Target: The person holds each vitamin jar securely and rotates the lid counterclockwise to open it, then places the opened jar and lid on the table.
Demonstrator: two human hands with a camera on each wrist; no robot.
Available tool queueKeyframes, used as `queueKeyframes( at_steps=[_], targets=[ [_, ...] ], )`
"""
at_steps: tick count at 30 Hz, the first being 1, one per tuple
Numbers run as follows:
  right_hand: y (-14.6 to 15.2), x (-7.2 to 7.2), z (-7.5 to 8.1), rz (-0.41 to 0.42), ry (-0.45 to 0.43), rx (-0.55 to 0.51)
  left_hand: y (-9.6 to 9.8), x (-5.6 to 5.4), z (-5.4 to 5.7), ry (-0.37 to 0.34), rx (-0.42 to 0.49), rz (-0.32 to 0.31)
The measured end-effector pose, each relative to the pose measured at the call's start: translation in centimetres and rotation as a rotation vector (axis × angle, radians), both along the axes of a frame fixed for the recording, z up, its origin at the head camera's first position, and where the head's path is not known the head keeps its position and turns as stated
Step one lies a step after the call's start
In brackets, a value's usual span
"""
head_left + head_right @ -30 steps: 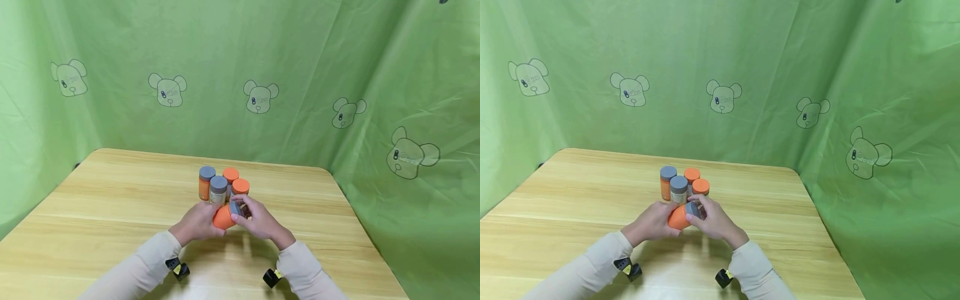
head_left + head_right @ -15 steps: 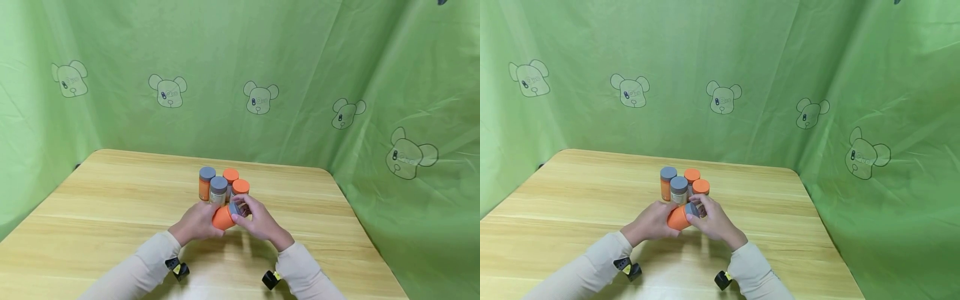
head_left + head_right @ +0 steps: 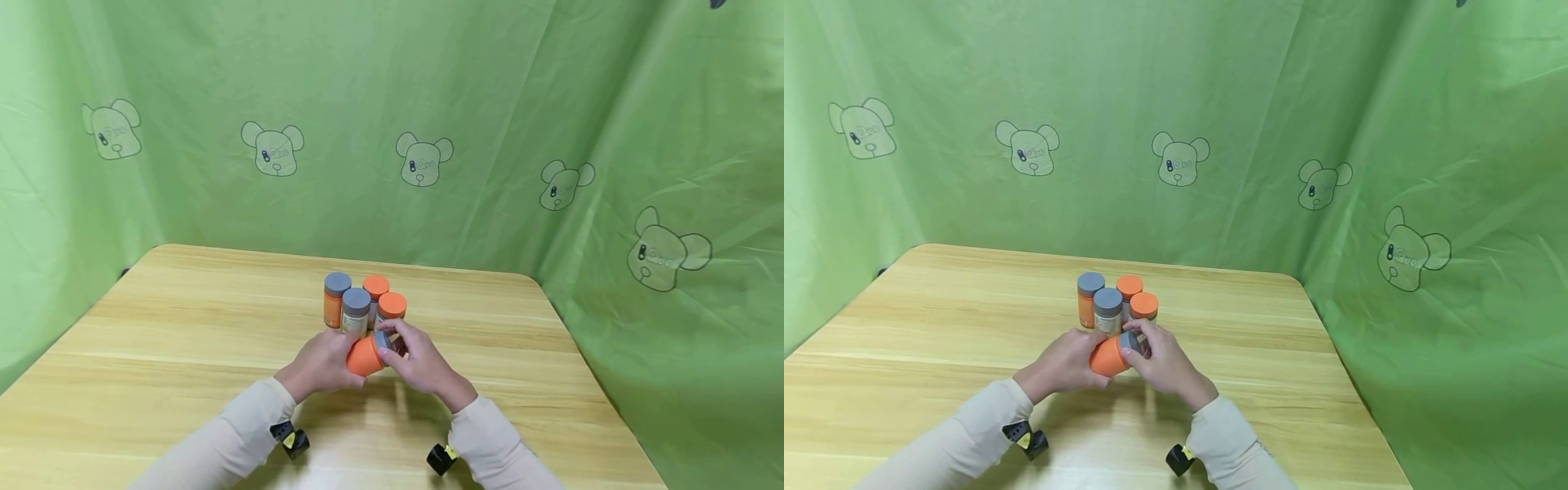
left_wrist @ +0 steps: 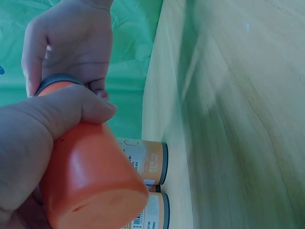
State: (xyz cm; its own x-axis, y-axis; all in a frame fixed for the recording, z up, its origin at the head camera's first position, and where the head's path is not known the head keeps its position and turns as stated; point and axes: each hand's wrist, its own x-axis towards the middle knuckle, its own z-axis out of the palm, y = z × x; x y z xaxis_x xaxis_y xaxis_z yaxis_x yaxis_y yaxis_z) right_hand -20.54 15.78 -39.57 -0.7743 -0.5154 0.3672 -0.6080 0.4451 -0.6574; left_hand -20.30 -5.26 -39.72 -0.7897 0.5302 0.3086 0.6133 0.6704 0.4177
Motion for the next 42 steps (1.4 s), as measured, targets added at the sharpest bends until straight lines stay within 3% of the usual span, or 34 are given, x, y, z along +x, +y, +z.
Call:
queueKeyframes(
  at_steps=[5,14,20,24,42],
  targets=[
    [0.03,0.02,0.09,0.002,0.016,-0.002,-0.01,-0.06,-0.04,0.003,-0.002,0.002],
    [-0.26,0.01,-0.1,0.0,-0.051,0.015,-0.08,-0.04,-0.04,0.008,0.002,0.0],
    [-0.14,0.08,-0.05,0.03,-0.017,-0.007,-0.1,-0.05,-0.03,-0.002,-0.003,0.009],
    [-0.21,0.04,-0.12,0.001,0.011,0.005,-0.14,-0.07,-0.06,-0.001,-0.004,0.011],
    [-0.08,0.25,-0.39,-0.024,0.011,-0.01,0.11,-0.01,0.02,0.004,-0.002,0.004]
  ],
)
